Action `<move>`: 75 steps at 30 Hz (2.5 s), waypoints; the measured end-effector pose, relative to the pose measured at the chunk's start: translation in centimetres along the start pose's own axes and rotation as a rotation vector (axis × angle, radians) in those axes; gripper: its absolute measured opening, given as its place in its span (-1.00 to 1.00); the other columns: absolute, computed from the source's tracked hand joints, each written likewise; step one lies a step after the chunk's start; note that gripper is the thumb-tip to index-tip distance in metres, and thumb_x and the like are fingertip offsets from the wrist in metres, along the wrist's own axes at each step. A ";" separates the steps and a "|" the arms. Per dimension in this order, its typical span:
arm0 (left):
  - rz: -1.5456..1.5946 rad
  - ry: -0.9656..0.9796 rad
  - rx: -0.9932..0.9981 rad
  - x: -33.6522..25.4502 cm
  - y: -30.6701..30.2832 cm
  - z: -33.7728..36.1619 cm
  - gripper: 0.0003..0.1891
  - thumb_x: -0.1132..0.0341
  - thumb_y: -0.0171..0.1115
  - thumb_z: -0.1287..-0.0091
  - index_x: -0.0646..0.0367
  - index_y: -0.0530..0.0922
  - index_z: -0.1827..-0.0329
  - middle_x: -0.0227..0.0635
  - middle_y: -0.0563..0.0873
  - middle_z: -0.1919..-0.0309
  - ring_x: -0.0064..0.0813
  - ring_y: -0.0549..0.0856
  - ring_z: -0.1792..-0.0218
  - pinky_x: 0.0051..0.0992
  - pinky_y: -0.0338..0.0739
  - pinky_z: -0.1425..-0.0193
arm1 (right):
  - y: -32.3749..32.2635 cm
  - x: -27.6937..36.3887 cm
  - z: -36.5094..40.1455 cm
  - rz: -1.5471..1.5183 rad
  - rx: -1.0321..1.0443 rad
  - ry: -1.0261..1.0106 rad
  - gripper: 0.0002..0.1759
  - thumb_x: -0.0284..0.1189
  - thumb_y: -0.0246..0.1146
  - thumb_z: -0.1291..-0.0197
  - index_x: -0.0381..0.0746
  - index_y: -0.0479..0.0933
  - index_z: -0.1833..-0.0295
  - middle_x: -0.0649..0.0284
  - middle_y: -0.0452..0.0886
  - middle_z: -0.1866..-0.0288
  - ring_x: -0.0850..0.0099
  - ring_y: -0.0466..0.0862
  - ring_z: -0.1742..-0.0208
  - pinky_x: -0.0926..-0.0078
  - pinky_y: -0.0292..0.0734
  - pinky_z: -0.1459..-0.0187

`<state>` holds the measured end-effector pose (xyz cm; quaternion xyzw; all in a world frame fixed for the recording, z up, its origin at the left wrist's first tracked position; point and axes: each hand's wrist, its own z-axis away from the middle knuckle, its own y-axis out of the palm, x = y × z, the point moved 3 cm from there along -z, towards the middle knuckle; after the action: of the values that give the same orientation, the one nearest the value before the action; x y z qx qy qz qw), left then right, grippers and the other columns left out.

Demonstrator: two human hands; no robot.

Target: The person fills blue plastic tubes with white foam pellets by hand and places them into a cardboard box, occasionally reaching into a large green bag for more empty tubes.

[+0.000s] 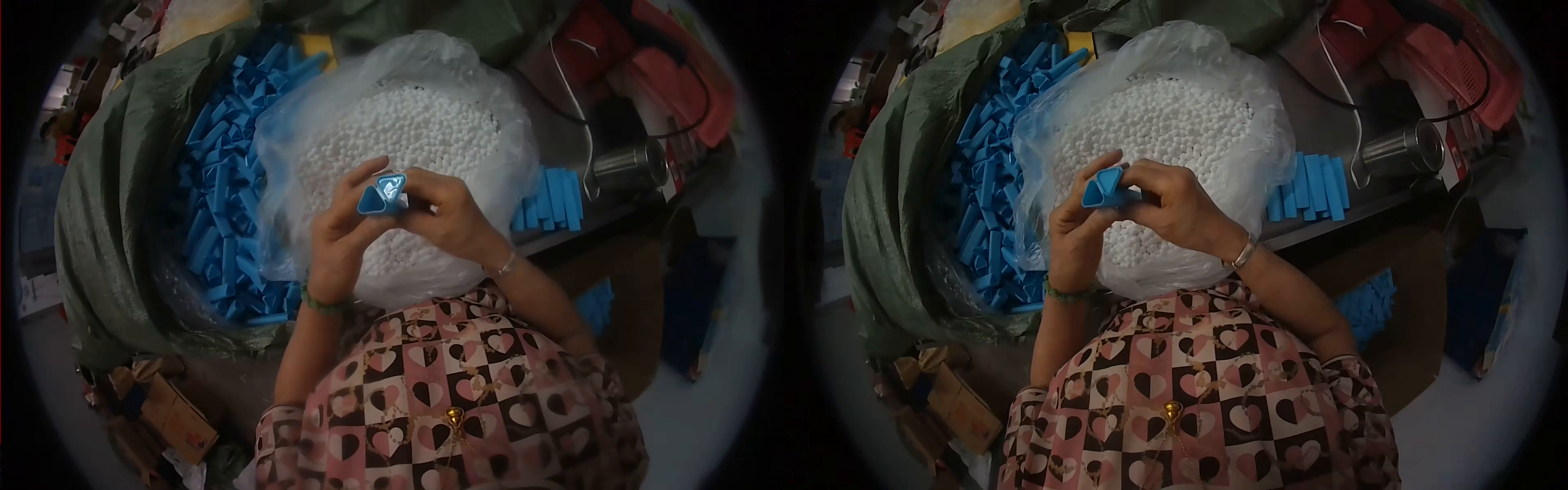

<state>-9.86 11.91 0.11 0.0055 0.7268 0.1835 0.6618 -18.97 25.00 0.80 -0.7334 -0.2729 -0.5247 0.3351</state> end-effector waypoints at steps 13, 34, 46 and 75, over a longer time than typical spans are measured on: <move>-1.177 -0.046 -0.118 7.4 -3.2 -1.4 -0.48 0.46 0.37 -0.01 0.28 0.48 -0.10 -0.16 0.58 0.10 -0.30 0.61 0.19 -0.39 0.54 0.15 | 0.0 -7.1 -0.7 1.042 0.014 0.023 -0.90 -0.62 0.24 0.11 -0.28 0.56 0.38 0.14 0.52 0.34 0.19 0.60 0.31 0.29 0.55 0.25; -0.598 0.035 -0.096 1.0 -0.9 0.1 -0.74 0.64 0.26 -0.17 0.27 0.60 0.07 -0.44 0.62 0.20 -0.77 0.52 0.43 -0.73 0.42 0.41 | -0.1 -4.8 1.4 0.035 -0.150 0.067 -0.66 -0.60 0.36 0.00 -0.26 0.59 0.03 0.22 0.56 0.24 0.44 0.61 0.30 0.52 0.51 0.32; -0.327 -0.080 -0.142 1.3 -0.8 -0.1 -0.75 0.61 0.29 -0.17 0.28 0.60 0.08 -0.40 0.65 0.19 -0.77 0.51 0.47 -0.72 0.42 0.43 | 0.1 -4.1 1.5 0.232 -0.120 0.064 -0.68 -0.53 0.33 -0.03 -0.28 0.55 0.04 0.15 0.57 0.25 0.22 0.63 0.28 0.37 0.52 0.24; -0.783 0.277 -0.050 -0.8 1.1 -0.2 -0.78 0.59 0.33 -0.10 0.24 0.64 0.17 -0.22 0.61 0.05 -0.35 0.60 0.00 -0.42 0.47 -0.05 | 0.7 -3.3 2.1 0.208 -0.100 0.048 -0.67 -0.57 0.35 -0.01 -0.28 0.54 0.05 0.14 0.58 0.23 0.22 0.65 0.25 0.35 0.53 0.24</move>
<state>-10.22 12.66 1.16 -0.3121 0.7514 -0.0653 0.5777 -18.19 25.99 -2.99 -0.7608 -0.1608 -0.5175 0.3570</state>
